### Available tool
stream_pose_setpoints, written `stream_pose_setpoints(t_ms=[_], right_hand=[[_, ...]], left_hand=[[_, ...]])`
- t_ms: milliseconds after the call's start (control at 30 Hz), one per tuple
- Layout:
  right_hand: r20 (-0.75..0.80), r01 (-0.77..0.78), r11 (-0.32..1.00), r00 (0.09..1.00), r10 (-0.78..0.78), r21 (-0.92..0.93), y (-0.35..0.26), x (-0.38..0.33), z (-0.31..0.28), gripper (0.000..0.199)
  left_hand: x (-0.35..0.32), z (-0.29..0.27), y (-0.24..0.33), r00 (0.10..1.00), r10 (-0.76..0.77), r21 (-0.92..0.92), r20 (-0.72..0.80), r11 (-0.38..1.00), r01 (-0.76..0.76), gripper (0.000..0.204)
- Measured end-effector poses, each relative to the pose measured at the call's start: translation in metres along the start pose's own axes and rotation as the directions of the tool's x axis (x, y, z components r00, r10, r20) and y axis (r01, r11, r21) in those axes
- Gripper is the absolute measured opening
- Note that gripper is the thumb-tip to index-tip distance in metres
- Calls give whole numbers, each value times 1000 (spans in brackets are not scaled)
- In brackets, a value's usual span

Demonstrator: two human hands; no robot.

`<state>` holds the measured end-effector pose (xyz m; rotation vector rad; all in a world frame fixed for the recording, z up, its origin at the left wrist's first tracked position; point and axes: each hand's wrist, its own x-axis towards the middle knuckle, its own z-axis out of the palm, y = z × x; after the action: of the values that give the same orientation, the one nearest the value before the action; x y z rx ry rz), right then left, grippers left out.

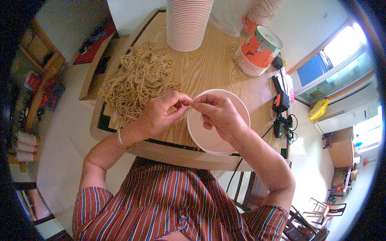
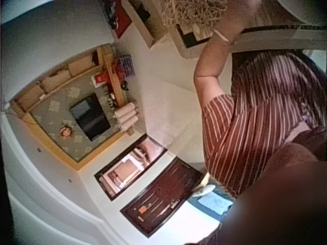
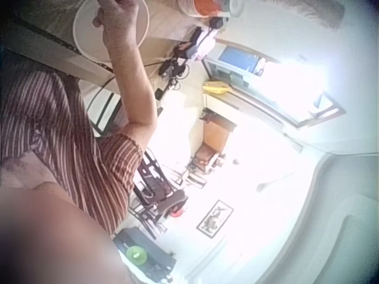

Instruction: Gathering and bunching up shredded straw filler to place into decorative paper cups as part of a packaging process.

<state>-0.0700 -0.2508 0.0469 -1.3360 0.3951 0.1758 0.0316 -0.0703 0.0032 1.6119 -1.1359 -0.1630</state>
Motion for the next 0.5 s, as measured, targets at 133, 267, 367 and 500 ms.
stream_pose_setpoints(t_ms=[133,267,367,500], right_hand=[[24,-7,1000,1000,6,28,1,1,-2,12],[35,-42,998,999,40,38,-1,1,-1,12],[41,-53,996,998,50,70,1,0,-4,12],[44,-58,995,998,54,76,0,0,-1,14]], left_hand=[[0,1,1,984,175,178,-17,969,-170,19],[-1,4,-5,978,203,192,-57,963,-189,16],[0,5,-2,976,211,229,-54,954,-194,14],[0,5,-2,969,243,271,-55,937,-219,13]])
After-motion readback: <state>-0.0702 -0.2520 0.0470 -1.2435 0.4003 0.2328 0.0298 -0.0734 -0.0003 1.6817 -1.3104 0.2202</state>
